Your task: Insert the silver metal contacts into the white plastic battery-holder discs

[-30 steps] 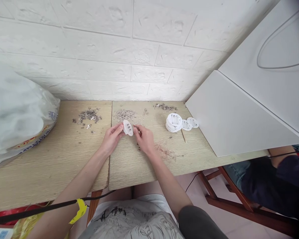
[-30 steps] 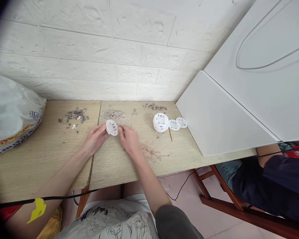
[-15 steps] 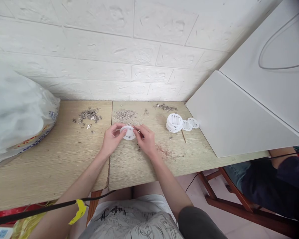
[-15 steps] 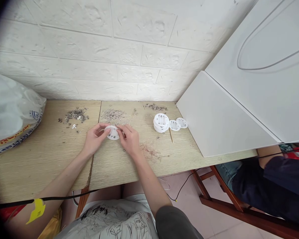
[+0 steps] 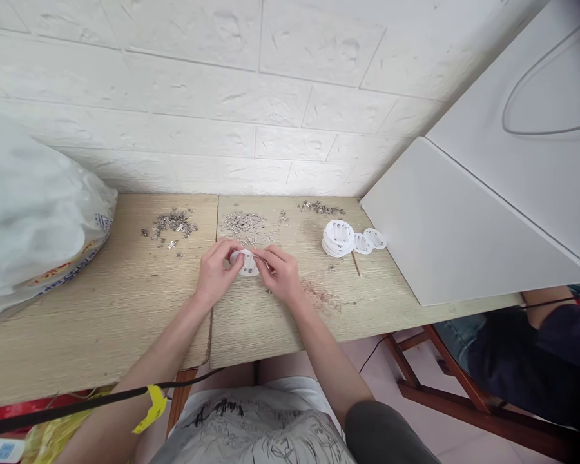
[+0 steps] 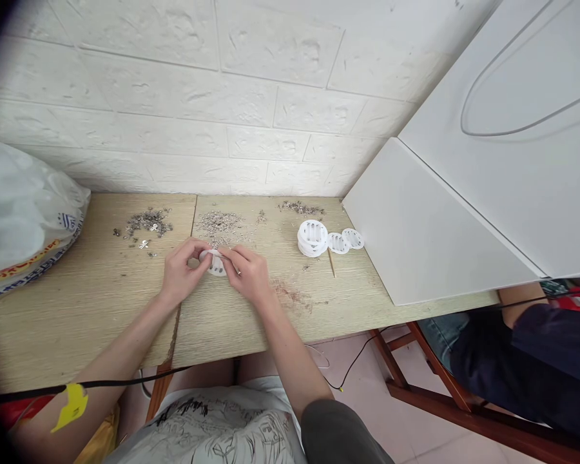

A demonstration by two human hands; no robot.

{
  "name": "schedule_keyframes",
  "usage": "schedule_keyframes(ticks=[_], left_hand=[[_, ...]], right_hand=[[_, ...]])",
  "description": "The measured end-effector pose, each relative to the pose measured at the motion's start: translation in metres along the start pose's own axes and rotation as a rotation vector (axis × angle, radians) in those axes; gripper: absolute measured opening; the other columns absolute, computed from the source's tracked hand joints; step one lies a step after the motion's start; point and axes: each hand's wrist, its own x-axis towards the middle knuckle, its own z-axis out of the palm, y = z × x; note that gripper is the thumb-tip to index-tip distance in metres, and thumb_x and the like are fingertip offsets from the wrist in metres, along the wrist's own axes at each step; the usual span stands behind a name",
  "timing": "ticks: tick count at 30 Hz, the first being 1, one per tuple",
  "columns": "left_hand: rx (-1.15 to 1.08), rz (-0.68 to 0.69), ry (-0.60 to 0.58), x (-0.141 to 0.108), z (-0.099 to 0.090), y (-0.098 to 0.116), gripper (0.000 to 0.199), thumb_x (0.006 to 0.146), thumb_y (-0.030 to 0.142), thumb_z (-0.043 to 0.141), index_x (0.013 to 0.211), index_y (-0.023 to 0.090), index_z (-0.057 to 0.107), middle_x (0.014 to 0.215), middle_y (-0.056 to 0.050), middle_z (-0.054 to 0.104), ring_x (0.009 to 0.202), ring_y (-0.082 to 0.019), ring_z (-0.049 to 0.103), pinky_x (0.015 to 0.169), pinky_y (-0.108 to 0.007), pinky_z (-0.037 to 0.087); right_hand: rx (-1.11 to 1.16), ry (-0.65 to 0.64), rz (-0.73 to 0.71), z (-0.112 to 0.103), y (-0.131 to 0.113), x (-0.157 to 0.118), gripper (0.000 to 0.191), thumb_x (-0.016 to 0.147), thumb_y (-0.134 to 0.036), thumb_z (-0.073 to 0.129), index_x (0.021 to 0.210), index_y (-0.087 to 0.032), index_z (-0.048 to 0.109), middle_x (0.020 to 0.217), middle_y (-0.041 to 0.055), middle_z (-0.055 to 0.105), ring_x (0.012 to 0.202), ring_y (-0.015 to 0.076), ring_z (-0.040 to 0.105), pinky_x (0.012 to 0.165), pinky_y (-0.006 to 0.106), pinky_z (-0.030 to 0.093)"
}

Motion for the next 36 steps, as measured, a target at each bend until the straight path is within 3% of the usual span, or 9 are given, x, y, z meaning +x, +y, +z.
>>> schedule_keyframes(ticks=[3,6,10,15,23,30,36], left_hand=[[-0.037,-0.125,-0.131,0.005,-0.003,-0.001,0.010,0.076,0.025,0.057,0.081,0.019,0.063,0.077,-0.002,0.061,0.067,-0.015,0.053,0.062,-0.026,0.043],[-0.040,-0.245,-0.373,0.015,-0.009,0.003,0.010,0.070,0.026,0.059,0.073,0.019,0.064,0.065,0.000,0.059,0.058,-0.015,0.051,0.055,-0.026,0.039],[0.085,-0.255,-0.724,0.026,-0.016,0.009,0.004,0.062,0.022,0.059,0.058,0.020,0.061,0.052,0.002,0.054,0.050,-0.015,0.048,0.050,-0.026,0.032],[0.175,-0.240,-0.909,0.034,-0.017,0.011,0.007,0.059,0.020,0.056,0.052,0.020,0.056,0.049,0.002,0.051,0.048,-0.014,0.043,0.049,-0.026,0.027],[0.343,-0.302,-0.994,0.041,-0.016,0.022,0.006,0.063,0.019,0.055,0.058,0.019,0.056,0.055,0.002,0.054,0.054,-0.014,0.046,0.052,-0.026,0.029],[0.486,-0.264,-0.898,0.026,-0.014,0.023,0.005,0.070,0.017,0.053,0.069,0.021,0.057,0.066,0.001,0.057,0.062,-0.016,0.051,0.054,-0.028,0.028],[0.374,-0.254,-0.799,0.018,-0.022,0.017,0.004,0.072,0.021,0.054,0.073,0.020,0.058,0.067,0.001,0.059,0.062,-0.016,0.052,0.054,-0.027,0.031]], right_hand=[[0.039,0.075,0.052,0.000,-0.001,0.002,0.030,0.096,-0.031,0.044,0.103,-0.020,0.070,0.082,0.0057,0.065,0.064,0.0120,0.054,0.062,0.025,0.046],[0.065,0.172,0.136,0.000,0.000,0.003,0.031,0.096,-0.033,0.045,0.100,-0.017,0.070,0.075,0.0038,0.063,0.059,0.0106,0.049,0.058,0.024,0.043],[0.076,0.209,0.204,-0.002,0.001,0.004,0.032,0.096,-0.036,0.044,0.100,-0.017,0.070,0.070,0.0024,0.062,0.059,0.0109,0.048,0.058,0.025,0.042],[0.091,0.205,0.186,-0.002,-0.001,0.005,0.031,0.095,-0.035,0.045,0.096,-0.016,0.070,0.070,0.0028,0.061,0.059,0.0109,0.049,0.058,0.025,0.042],[0.145,0.225,0.119,-0.001,-0.004,0.005,0.025,0.094,-0.030,0.048,0.096,-0.017,0.070,0.073,0.0033,0.063,0.057,0.0102,0.048,0.054,0.025,0.040],[0.124,0.209,0.116,-0.002,-0.004,0.006,0.026,0.095,-0.030,0.047,0.096,-0.018,0.070,0.074,0.0035,0.065,0.057,0.0105,0.048,0.055,0.025,0.041],[0.131,0.192,0.146,-0.001,-0.003,0.005,0.027,0.094,-0.030,0.048,0.095,-0.017,0.070,0.077,0.0043,0.067,0.059,0.0105,0.050,0.055,0.025,0.041]])
